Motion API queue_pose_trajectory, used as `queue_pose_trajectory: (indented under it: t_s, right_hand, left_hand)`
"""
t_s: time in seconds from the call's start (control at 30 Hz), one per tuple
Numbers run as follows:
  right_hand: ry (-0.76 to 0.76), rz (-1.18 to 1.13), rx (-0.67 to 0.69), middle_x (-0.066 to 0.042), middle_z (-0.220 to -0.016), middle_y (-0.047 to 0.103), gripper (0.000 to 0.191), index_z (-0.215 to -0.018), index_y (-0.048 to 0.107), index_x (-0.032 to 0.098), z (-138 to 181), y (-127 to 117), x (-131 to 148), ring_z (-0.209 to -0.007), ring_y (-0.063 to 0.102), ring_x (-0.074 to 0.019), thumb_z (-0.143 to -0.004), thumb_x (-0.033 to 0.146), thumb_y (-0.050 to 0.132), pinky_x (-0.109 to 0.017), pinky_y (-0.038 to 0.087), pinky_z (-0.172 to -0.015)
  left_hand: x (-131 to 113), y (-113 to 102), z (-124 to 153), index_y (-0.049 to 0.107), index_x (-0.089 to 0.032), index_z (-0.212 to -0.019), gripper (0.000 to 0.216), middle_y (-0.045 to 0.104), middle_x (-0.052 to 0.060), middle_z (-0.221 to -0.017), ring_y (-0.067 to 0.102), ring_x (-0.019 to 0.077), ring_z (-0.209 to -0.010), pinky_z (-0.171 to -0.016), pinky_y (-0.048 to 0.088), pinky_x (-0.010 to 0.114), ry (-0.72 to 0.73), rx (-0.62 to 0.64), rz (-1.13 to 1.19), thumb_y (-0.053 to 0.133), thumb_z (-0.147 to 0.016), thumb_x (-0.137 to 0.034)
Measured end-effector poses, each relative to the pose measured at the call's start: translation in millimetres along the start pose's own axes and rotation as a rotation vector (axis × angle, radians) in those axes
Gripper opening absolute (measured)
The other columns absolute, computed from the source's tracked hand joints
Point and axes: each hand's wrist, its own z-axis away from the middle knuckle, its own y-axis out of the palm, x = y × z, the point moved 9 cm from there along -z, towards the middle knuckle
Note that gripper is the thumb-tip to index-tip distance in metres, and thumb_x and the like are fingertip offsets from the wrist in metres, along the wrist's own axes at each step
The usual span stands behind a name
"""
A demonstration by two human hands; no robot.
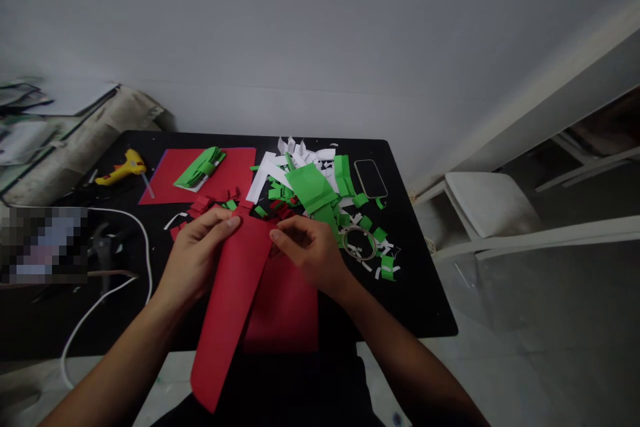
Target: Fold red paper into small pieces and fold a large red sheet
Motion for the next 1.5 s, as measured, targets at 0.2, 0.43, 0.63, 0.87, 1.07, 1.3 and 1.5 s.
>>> queue_pose_trajectory:
  t_s: [0.2, 0.43, 0.63, 0.87, 1.07, 1.3, 1.5]
  right_hand:
    - [-0.008, 0.023, -0.001, 0.0, -0.071, 0.073, 0.018, -0.082, 0.069, 0.02, 0, 0, 3, -0.063, 0.071, -0.0155, -0.084, 0.038, 0.074, -0.028, 0.06, -0.062]
    - [-0.007, 0.02, 0.008, 0.0, -0.07, 0.071, 0.018, -0.083, 0.068, 0.02, 1, 1, 2, -0.062, 0.071, -0.015, -0.085, 0.038, 0.073, -0.027, 0.06, -0.062]
    - [-0.052, 0.068, -0.017, 0.0, -0.071, 0.071, 0.017, -0.081, 0.069, 0.02, -1, -1, 8, -0.064, 0.07, -0.0151, -0.086, 0.036, 0.071, -0.026, 0.059, -0.062]
    - [-0.029, 0.073, -0.064, 0.0, -0.071, 0.072, 0.018, -0.081, 0.069, 0.02, -2, -9, 3, -0.062, 0.071, -0.0154, -0.084, 0.037, 0.072, -0.026, 0.06, -0.06]
    - [-0.01, 0.023, -0.075, 0.001, -0.066, 0.07, 0.021, -0.079, 0.069, 0.02, 0, -7, 0, -0.059, 0.07, -0.015, -0.083, 0.039, 0.074, -0.026, 0.061, -0.059]
    - [0.083, -0.037, -0.067, 0.0, -0.066, 0.071, 0.025, -0.077, 0.067, 0.021, 0, -13, -12, -0.059, 0.07, -0.0169, -0.078, 0.043, 0.077, -0.03, 0.062, -0.061]
    - [0.132, -0.031, 0.061, -0.001, -0.078, 0.073, 0.026, -0.083, 0.071, 0.019, -6, -8, -11, -0.072, 0.069, -0.0154, -0.077, 0.044, 0.078, -0.027, 0.056, -0.068]
  left_hand:
    - [-5, -2, 0, 0.069, -0.018, -0.079, 0.025, 0.06, -0.004, -0.066, 0.05, 0.0076, -0.057, -0.055, 0.04, 0.017, 0.066, -0.024, -0.031, 0.08, -0.079, -0.04]
    - [-1, -6, -2, 0.069, -0.018, -0.074, 0.023, 0.057, -0.004, -0.062, 0.046, 0.008, -0.053, -0.051, 0.038, 0.019, 0.056, -0.034, 0.008, 0.077, -0.082, -0.038]
    - [-1, -7, -3, 0.071, -0.018, -0.078, 0.02, 0.062, -0.002, -0.067, 0.054, 0.0111, -0.061, -0.059, 0.045, 0.021, 0.115, -0.058, -0.008, 0.077, -0.082, -0.036]
    - [13, -8, -4, 0.073, -0.015, -0.08, 0.026, 0.066, 0.0, -0.069, 0.057, 0.0105, -0.062, -0.063, 0.047, 0.021, 0.019, -0.013, 0.013, 0.083, -0.076, -0.039]
    - [16, -10, -5, 0.074, -0.016, -0.078, 0.027, 0.067, 0.0, -0.068, 0.058, 0.0123, -0.062, -0.061, 0.046, 0.022, 0.019, -0.026, 0.005, 0.083, -0.076, -0.041]
    - [22, -9, -4, 0.075, -0.015, -0.082, 0.028, 0.069, 0.002, -0.071, 0.059, 0.0128, -0.063, -0.062, 0.046, 0.023, 0.01, 0.005, -0.046, 0.083, -0.076, -0.041]
    - [14, 9, -3, 0.075, -0.015, -0.078, 0.027, 0.069, 0.002, -0.066, 0.058, 0.0136, -0.059, -0.056, 0.045, 0.023, -0.013, 0.151, -0.205, 0.084, -0.072, -0.039]
